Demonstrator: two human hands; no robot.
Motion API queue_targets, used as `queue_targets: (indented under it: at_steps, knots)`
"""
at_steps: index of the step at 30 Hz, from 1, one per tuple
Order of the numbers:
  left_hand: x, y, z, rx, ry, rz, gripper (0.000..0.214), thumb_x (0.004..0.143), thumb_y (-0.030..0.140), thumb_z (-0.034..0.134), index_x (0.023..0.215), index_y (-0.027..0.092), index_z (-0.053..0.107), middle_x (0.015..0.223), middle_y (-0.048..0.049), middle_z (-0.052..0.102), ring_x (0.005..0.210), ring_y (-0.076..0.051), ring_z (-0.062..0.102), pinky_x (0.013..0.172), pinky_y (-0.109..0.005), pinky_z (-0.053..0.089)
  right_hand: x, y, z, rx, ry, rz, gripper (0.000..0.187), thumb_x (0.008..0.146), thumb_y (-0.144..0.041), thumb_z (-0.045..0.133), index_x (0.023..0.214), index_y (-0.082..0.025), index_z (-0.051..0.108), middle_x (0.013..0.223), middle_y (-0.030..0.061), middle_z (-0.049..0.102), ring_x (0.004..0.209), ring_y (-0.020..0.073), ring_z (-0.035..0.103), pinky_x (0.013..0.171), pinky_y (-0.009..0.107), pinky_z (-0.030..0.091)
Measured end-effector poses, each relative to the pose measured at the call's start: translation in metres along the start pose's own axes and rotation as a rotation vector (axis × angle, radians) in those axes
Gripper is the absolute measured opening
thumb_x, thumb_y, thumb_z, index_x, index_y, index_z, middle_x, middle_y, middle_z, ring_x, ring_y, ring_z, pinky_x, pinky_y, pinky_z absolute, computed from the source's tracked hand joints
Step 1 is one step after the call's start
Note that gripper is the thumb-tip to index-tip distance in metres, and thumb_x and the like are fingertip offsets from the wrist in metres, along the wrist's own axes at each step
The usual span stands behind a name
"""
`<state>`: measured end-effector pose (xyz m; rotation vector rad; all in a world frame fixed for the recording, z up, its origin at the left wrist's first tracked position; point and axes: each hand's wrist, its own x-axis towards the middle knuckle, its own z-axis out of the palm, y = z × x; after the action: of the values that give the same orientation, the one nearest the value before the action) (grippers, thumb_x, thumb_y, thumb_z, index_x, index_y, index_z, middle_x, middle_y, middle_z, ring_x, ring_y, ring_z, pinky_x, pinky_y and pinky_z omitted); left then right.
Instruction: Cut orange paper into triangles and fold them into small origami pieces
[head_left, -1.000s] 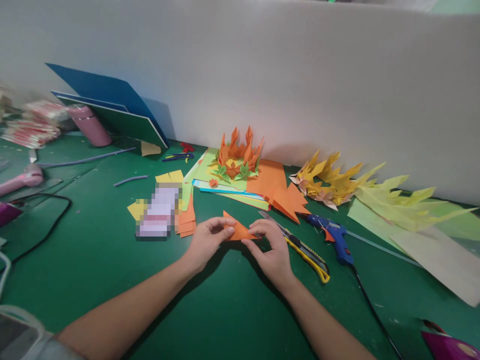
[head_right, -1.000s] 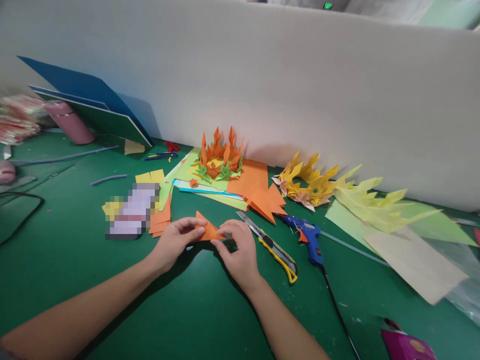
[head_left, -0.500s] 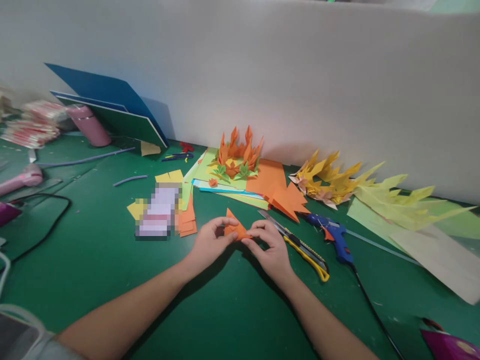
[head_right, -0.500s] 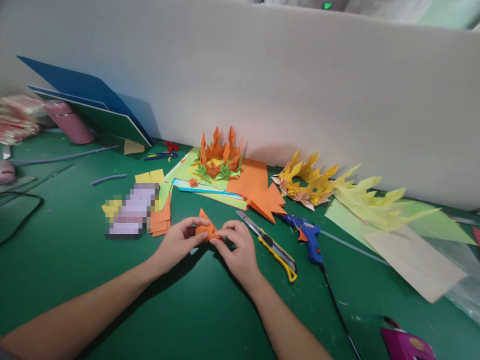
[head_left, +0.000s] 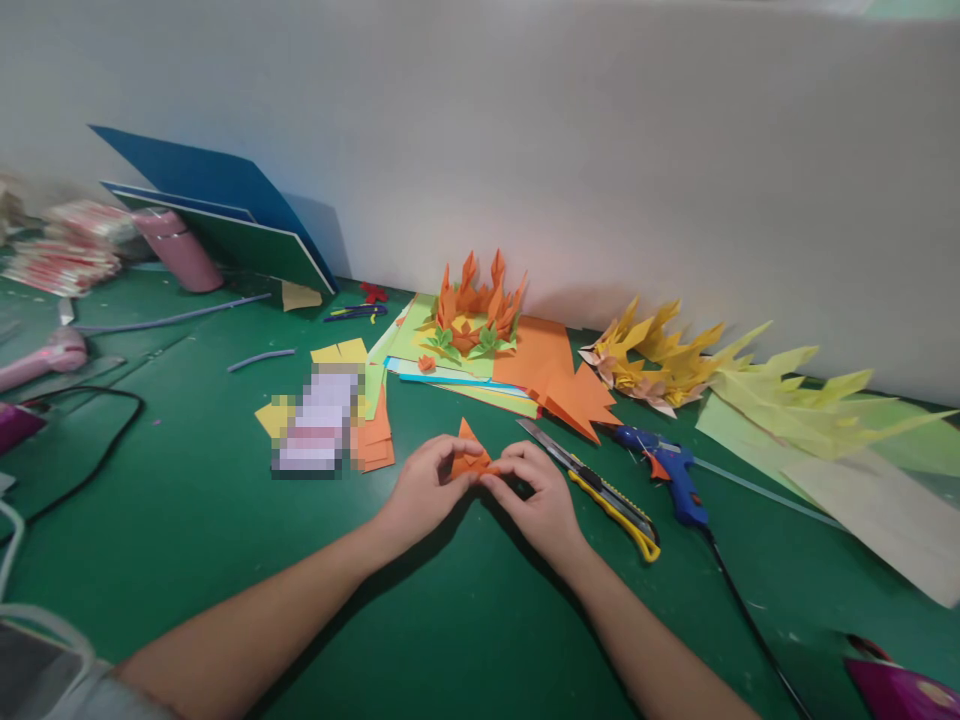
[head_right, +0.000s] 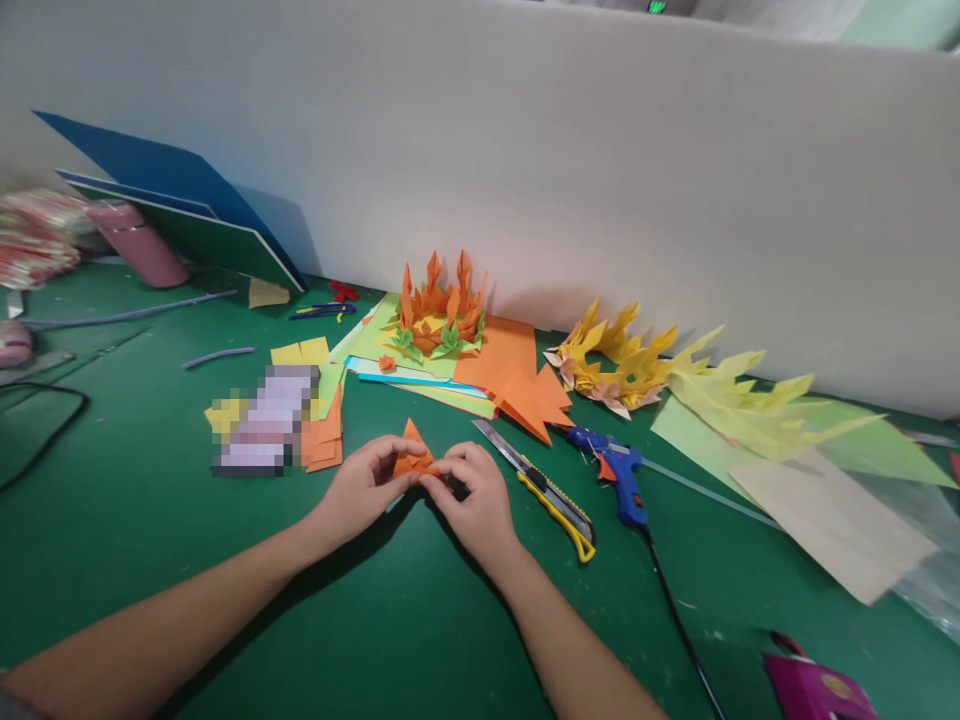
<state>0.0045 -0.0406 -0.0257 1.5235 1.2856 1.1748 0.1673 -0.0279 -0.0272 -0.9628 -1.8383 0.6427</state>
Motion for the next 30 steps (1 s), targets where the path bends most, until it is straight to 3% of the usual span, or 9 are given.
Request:
queue_targets:
  at_steps: [12, 21, 27, 30]
  knots:
    - [-0.001, 0.008, 0.000, 0.074, 0.002, 0.046, 0.017, 0.072, 0.015, 0.061, 0.088, 0.020, 0.066, 0.091, -0.0055, 0.067, 0.087, -0.019, 0.061, 0.077, -0.033, 0.048, 0.000, -0.001, 0.001, -0.016, 0.012, -0.029, 0.010, 0.081, -0.025, 0.062, 0.072, -0.023, 0.067, 0.070, 0.0012, 0.056, 0.069, 0.0165, 0.055, 0.064, 0.031, 0.046]
    - [-0.003, 0.014, 0.000, 0.127, -0.010, 0.074, 0.021, 0.072, 0.009, 0.057, 0.088, 0.020, 0.067, 0.091, -0.0055, 0.069, 0.087, -0.018, 0.062, 0.076, -0.031, 0.049, 0.000, -0.001, 0.000, -0.029, -0.059, -0.024, 0.011, 0.082, -0.023, 0.057, 0.074, -0.021, 0.064, 0.071, 0.0016, 0.052, 0.068, 0.0163, 0.053, 0.062, 0.030, 0.045]
    - [-0.002, 0.011, 0.001, -0.034, 0.028, -0.077, 0.017, 0.072, 0.018, 0.060, 0.088, 0.017, 0.066, 0.093, -0.0070, 0.067, 0.085, -0.019, 0.062, 0.074, -0.031, 0.051, 0.001, -0.004, -0.001, 0.046, -0.048, 0.004, 0.010, 0.081, -0.023, 0.057, 0.073, -0.020, 0.062, 0.072, 0.0016, 0.053, 0.068, 0.0156, 0.054, 0.062, 0.029, 0.046]
    - [0.000, 0.011, 0.001, -0.130, 0.039, -0.174, 0.024, 0.068, 0.024, 0.066, 0.091, 0.015, 0.063, 0.099, -0.0081, 0.065, 0.080, -0.017, 0.062, 0.071, -0.030, 0.051, 0.002, -0.004, -0.002, 0.124, -0.026, 0.038, 0.006, 0.078, -0.023, 0.062, 0.074, -0.021, 0.063, 0.075, 0.0014, 0.055, 0.069, 0.0152, 0.055, 0.062, 0.029, 0.047]
